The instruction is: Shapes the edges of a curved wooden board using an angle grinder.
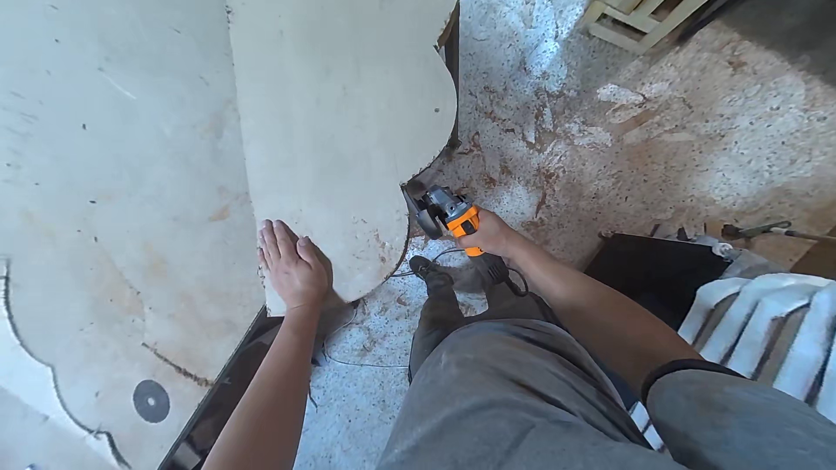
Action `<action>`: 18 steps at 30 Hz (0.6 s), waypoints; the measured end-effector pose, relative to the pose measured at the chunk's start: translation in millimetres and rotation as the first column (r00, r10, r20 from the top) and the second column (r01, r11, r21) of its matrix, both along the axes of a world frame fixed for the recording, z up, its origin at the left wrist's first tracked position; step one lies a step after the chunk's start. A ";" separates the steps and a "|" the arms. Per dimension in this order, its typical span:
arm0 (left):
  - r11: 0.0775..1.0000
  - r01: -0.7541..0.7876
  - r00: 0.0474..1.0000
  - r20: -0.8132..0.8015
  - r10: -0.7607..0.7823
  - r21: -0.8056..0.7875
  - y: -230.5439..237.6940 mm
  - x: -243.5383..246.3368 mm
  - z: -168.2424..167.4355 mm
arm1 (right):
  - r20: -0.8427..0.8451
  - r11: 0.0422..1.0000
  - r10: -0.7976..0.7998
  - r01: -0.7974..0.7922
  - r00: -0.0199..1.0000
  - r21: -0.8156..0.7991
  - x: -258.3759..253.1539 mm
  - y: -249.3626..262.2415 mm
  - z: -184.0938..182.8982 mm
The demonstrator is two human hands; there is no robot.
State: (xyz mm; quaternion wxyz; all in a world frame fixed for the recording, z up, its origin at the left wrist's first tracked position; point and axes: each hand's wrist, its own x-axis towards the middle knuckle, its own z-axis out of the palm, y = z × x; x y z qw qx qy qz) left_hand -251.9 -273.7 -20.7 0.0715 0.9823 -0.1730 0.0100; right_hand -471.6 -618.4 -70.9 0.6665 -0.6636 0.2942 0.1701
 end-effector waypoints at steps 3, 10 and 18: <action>1.000 -0.002 1.000 -0.015 0.002 0.007 -0.8 -0.4 2.2 | 0.000 0.999 0.022 -0.022 1.000 -0.026 3.2 -4.5 -1.9; 1.000 -0.001 1.000 -0.008 0.002 0.011 0.8 2.6 -0.6 | 0.107 0.998 -0.033 0.026 0.994 0.063 3.1 -0.3 3.3; 1.000 0.000 1.000 -0.011 0.000 0.010 0.4 3.1 1.4 | -0.009 0.999 0.018 -0.018 1.000 -0.044 -9.8 9.8 -17.1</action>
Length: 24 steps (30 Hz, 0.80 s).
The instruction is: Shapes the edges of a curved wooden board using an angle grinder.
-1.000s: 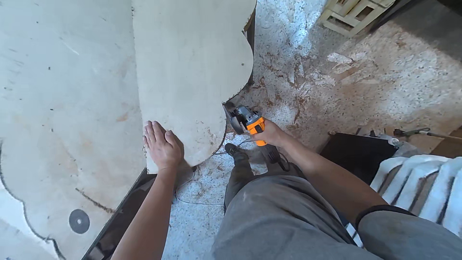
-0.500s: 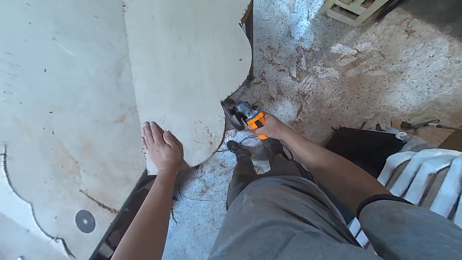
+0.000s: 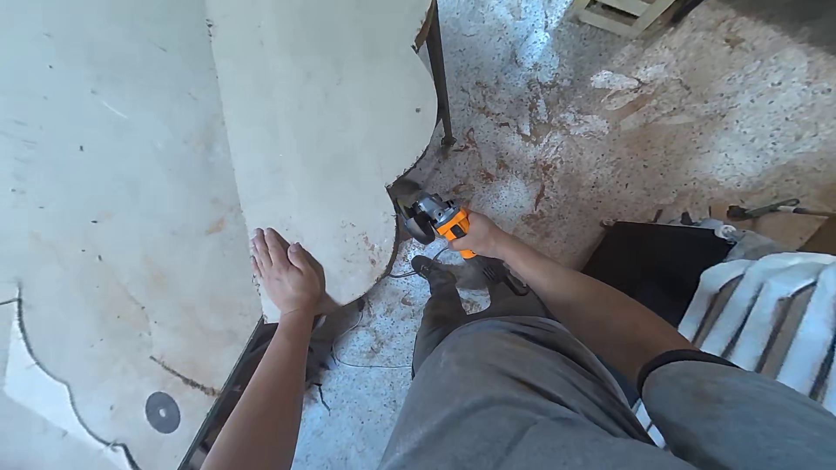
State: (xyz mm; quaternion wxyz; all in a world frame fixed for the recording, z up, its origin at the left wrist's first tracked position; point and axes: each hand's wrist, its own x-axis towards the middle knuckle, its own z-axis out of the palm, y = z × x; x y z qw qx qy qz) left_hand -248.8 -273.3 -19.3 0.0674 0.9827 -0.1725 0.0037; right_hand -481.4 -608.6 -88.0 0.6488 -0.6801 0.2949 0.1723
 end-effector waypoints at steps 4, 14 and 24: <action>1.000 -0.003 1.000 -0.003 0.003 -0.006 -0.1 -0.4 1.2 | -0.027 0.981 -0.146 0.148 0.989 0.123 -25.6 3.3 -4.4; 1.000 0.003 1.000 0.001 -0.003 -0.011 0.2 0.7 0.1 | -0.002 0.977 -0.185 0.184 0.983 0.108 -15.6 19.7 24.0; 1.000 0.002 1.000 -0.004 -0.002 0.003 -1.6 -0.1 1.1 | 0.021 0.960 -0.273 0.271 0.962 0.066 -12.9 61.4 43.8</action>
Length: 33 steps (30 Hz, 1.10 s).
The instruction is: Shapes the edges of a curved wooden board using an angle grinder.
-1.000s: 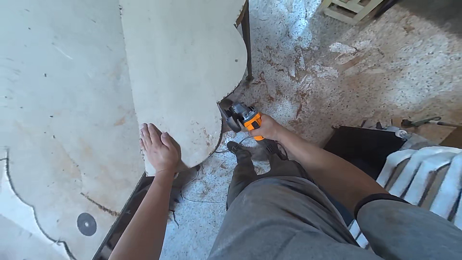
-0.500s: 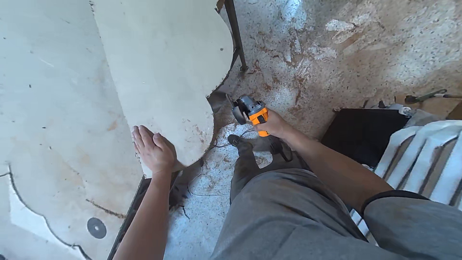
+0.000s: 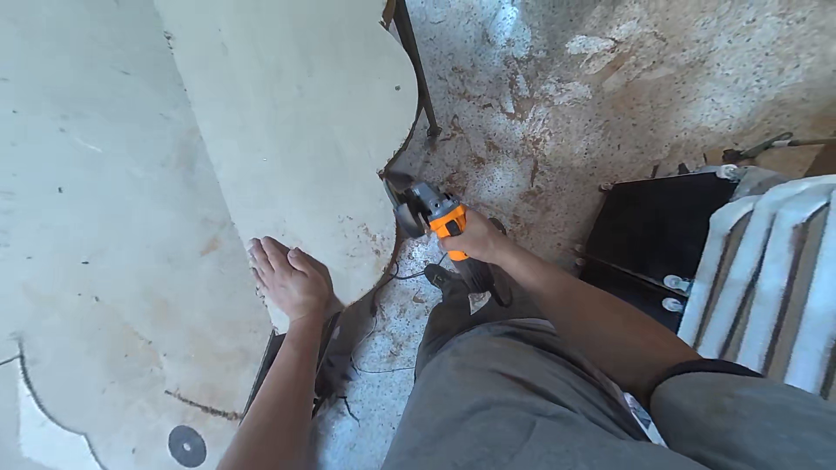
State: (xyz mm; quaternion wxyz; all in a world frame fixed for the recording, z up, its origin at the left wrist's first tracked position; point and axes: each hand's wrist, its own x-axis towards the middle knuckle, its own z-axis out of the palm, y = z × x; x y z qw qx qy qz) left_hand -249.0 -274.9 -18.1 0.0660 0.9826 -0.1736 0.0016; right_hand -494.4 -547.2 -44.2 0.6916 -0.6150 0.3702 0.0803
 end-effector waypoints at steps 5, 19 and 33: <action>1.000 0.013 1.000 -0.003 -0.013 -0.025 -0.9 1.2 -0.4 | -0.066 0.999 -0.040 0.043 0.997 0.034 -18.3 24.7 4.7; 1.000 0.004 1.000 -0.021 -0.004 -0.022 -0.1 -3.2 1.0 | -0.080 0.999 0.034 -0.037 0.996 -0.037 -39.0 26.5 11.0; 1.000 0.024 1.000 -0.007 -0.024 -0.020 2.3 1.9 -0.3 | -0.054 0.998 -0.058 0.058 0.997 0.001 -4.0 19.8 11.2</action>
